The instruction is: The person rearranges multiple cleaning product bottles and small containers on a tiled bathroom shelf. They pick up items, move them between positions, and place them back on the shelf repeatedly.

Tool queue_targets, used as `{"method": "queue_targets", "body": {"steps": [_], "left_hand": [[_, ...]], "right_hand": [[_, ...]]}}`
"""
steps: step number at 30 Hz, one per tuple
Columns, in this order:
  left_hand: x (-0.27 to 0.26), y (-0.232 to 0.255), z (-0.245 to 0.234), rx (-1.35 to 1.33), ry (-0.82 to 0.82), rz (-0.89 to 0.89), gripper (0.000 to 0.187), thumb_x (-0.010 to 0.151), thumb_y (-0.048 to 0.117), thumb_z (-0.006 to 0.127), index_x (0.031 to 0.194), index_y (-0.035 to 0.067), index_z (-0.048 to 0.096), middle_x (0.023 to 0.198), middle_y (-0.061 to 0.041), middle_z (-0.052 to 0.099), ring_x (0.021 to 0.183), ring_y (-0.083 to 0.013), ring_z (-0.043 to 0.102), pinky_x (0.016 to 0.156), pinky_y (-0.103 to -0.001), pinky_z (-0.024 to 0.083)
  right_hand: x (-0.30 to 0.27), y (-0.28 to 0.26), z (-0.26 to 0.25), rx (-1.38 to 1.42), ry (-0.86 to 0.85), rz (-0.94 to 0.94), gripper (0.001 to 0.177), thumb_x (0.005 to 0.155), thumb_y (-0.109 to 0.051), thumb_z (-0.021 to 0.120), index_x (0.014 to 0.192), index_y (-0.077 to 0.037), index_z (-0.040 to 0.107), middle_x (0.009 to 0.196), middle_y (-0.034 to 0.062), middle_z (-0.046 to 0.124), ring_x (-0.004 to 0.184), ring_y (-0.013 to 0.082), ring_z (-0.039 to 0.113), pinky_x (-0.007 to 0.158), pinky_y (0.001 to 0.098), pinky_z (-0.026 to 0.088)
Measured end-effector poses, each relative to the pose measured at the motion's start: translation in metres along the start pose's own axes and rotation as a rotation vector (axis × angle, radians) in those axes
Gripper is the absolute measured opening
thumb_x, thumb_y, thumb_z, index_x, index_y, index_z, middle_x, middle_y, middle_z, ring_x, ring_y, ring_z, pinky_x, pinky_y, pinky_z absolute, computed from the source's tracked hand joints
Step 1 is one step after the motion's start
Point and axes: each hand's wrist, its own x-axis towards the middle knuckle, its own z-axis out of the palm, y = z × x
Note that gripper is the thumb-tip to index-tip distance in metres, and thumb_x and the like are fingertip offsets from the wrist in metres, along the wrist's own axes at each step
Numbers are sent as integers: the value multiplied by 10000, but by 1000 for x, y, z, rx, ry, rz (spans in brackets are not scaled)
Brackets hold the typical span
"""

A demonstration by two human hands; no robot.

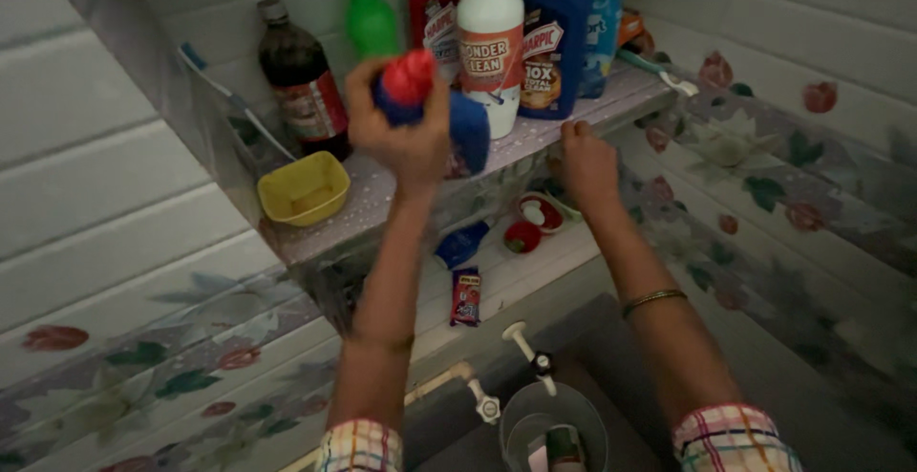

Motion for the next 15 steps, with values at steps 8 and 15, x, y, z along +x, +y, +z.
{"method": "queue_targets", "body": {"steps": [8, 15], "left_hand": [[5, -85, 29, 362, -204, -280, 724, 700, 461, 921, 1146, -23, 620, 944, -175, 752, 812, -292, 732, 731, -412, 572], [-27, -152, 9, 150, -324, -394, 602, 769, 399, 920, 1163, 9, 686, 1023, -147, 784, 879, -240, 762, 809, -367, 596]], "right_hand": [[0, -2, -1, 30, 11, 4, 529, 728, -267, 856, 1122, -17, 607, 1080, 186, 655, 903, 395, 703, 716, 503, 574], [-1, -6, -1, -10, 7, 19, 526, 736, -259, 854, 1132, -21, 602, 1108, 186, 654, 874, 388, 709, 699, 503, 575]]}}
